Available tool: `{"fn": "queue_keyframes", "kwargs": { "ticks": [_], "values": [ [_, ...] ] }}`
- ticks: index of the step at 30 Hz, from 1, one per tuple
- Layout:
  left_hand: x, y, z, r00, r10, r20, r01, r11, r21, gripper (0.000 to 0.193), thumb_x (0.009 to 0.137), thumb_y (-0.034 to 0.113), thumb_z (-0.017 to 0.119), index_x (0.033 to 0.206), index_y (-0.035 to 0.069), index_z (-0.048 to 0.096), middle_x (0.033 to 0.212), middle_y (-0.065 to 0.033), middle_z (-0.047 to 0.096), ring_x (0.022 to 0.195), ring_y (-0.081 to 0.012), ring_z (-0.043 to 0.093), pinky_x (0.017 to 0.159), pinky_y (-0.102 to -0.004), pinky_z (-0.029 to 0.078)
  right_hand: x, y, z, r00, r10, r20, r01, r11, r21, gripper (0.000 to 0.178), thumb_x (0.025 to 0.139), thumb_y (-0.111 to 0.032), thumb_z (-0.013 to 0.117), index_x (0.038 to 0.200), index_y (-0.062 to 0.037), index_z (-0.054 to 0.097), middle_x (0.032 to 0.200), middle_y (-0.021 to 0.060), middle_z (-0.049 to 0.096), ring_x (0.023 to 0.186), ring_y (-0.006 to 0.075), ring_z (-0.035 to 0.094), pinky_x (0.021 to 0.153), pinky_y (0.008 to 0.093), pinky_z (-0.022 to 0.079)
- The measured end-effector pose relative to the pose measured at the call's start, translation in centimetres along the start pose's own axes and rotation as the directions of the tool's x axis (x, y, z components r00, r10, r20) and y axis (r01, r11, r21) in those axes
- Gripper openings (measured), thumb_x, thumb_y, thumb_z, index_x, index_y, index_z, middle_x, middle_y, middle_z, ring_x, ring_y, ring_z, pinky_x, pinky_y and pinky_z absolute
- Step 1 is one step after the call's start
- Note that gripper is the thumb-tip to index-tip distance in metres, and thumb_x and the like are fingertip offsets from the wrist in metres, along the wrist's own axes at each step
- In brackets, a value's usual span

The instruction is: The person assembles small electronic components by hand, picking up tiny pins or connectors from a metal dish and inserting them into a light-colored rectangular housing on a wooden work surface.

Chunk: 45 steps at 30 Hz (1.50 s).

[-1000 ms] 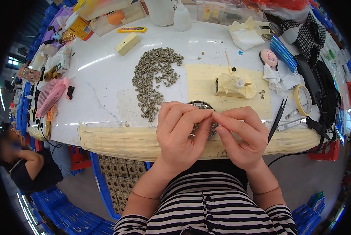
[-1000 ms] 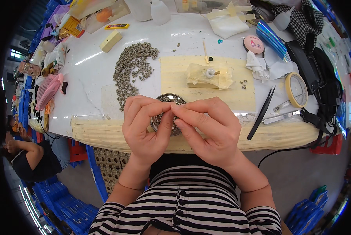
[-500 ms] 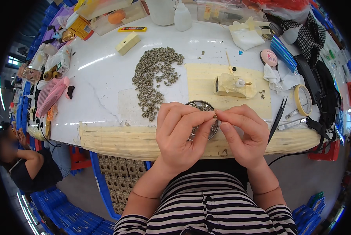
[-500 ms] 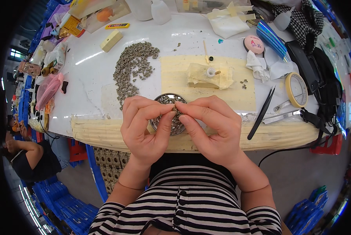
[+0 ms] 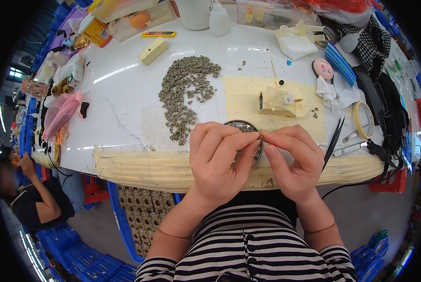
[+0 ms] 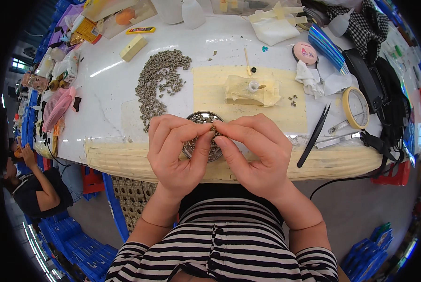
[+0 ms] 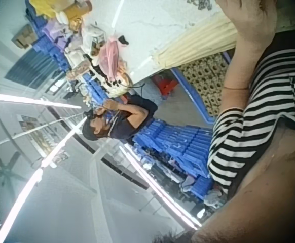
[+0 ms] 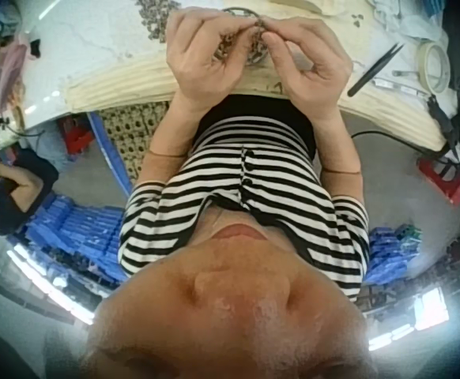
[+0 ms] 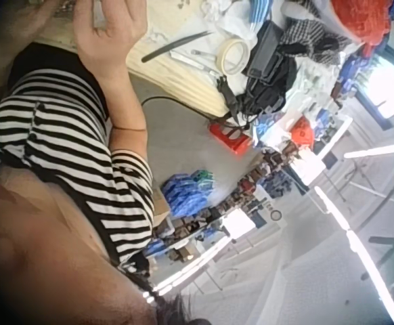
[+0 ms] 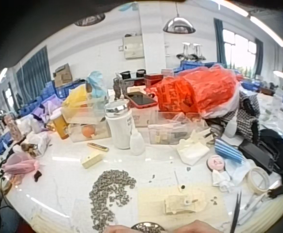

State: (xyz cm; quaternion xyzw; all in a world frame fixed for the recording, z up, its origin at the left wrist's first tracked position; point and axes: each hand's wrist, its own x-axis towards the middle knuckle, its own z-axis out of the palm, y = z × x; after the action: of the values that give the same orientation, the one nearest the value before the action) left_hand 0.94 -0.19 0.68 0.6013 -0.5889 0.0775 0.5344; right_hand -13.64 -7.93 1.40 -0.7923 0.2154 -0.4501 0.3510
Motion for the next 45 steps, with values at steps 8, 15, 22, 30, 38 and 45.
{"fn": "queue_keyframes", "kwargs": {
  "ticks": [8, 15, 22, 30, 38, 45],
  "values": [
    [-0.1, -0.1, -0.2, 0.999, -0.038, 0.035, 0.037, 0.999, 0.028, 0.019, 0.076, -0.005, 0.077, 0.091, 0.003, 0.072, 0.085, -0.0066, 0.064, 0.080, -0.0242, 0.057, 0.070, -0.0332, 0.045, 0.2, -0.3, 0.3, 0.991, -0.136, 0.016, 0.137, 0.985, -0.102, 0.032, 0.074, 0.002, 0.080, 0.106, -0.0037, 0.077, 0.090, 0.0080, 0.070, 0.077, 0.0204, 0.064, 0.065, 0.0296, 0.052],
    [0.0, -0.1, -0.1, 0.999, -0.044, -0.004, 0.044, 0.999, 0.007, 0.021, 0.073, -0.002, 0.080, 0.092, 0.006, 0.073, 0.083, -0.0042, 0.064, 0.079, -0.0240, 0.056, 0.070, -0.0341, 0.045, 0.0, -0.3, 0.4, 1.000, -0.027, -0.005, 0.027, 0.997, -0.076, 0.029, 0.077, 0.003, 0.078, 0.106, -0.0024, 0.077, 0.090, 0.0095, 0.071, 0.076, 0.0203, 0.065, 0.066, 0.0287, 0.052],
    [0.2, 0.1, -0.2, 1.000, 0.001, 0.003, -0.001, 0.999, -0.037, 0.022, 0.071, -0.001, 0.081, 0.090, 0.007, 0.073, 0.081, -0.0030, 0.064, 0.078, -0.0229, 0.056, 0.070, -0.0329, 0.045, -0.1, 0.3, 0.1, 0.980, 0.167, 0.109, -0.187, 0.959, 0.211, 0.017, 0.085, 0.001, 0.073, 0.102, 0.0023, 0.075, 0.090, 0.0116, 0.071, 0.079, 0.0183, 0.066, 0.069, 0.0274, 0.052],
    [0.1, 0.3, -0.1, 1.000, 0.013, 0.015, -0.013, 1.000, 0.004, 0.021, 0.072, -0.001, 0.081, 0.090, 0.006, 0.073, 0.082, -0.0035, 0.064, 0.081, -0.0232, 0.056, 0.071, -0.0332, 0.045, -0.2, 0.3, -0.5, 0.970, 0.224, 0.095, -0.241, 0.936, 0.257, 0.013, 0.086, 0.001, 0.073, 0.099, 0.0029, 0.075, 0.090, 0.0111, 0.071, 0.079, 0.0167, 0.066, 0.071, 0.0266, 0.051],
    [-0.4, -0.1, 0.2, 1.000, -0.019, 0.021, 0.018, 0.999, 0.049, 0.022, 0.072, -0.001, 0.079, 0.091, 0.007, 0.072, 0.084, -0.0041, 0.062, 0.083, -0.0249, 0.055, 0.074, -0.0354, 0.043, -0.1, 0.0, 0.1, 1.000, -0.029, -0.002, 0.029, 0.999, -0.040, 0.026, 0.079, 0.002, 0.078, 0.104, -0.0013, 0.077, 0.090, 0.0094, 0.070, 0.075, 0.0196, 0.064, 0.065, 0.0283, 0.051],
    [-0.1, 0.0, -0.1, 0.998, -0.041, 0.043, 0.039, 0.998, 0.050, 0.018, 0.075, -0.005, 0.077, 0.090, 0.003, 0.071, 0.084, -0.0075, 0.063, 0.080, -0.0250, 0.056, 0.071, -0.0337, 0.045, 0.0, -0.4, 0.6, 0.985, -0.170, 0.005, 0.169, 0.975, -0.145, 0.030, 0.075, 0.002, 0.080, 0.105, -0.0034, 0.077, 0.089, 0.0078, 0.070, 0.075, 0.0203, 0.064, 0.063, 0.0290, 0.051]
  ]
}}
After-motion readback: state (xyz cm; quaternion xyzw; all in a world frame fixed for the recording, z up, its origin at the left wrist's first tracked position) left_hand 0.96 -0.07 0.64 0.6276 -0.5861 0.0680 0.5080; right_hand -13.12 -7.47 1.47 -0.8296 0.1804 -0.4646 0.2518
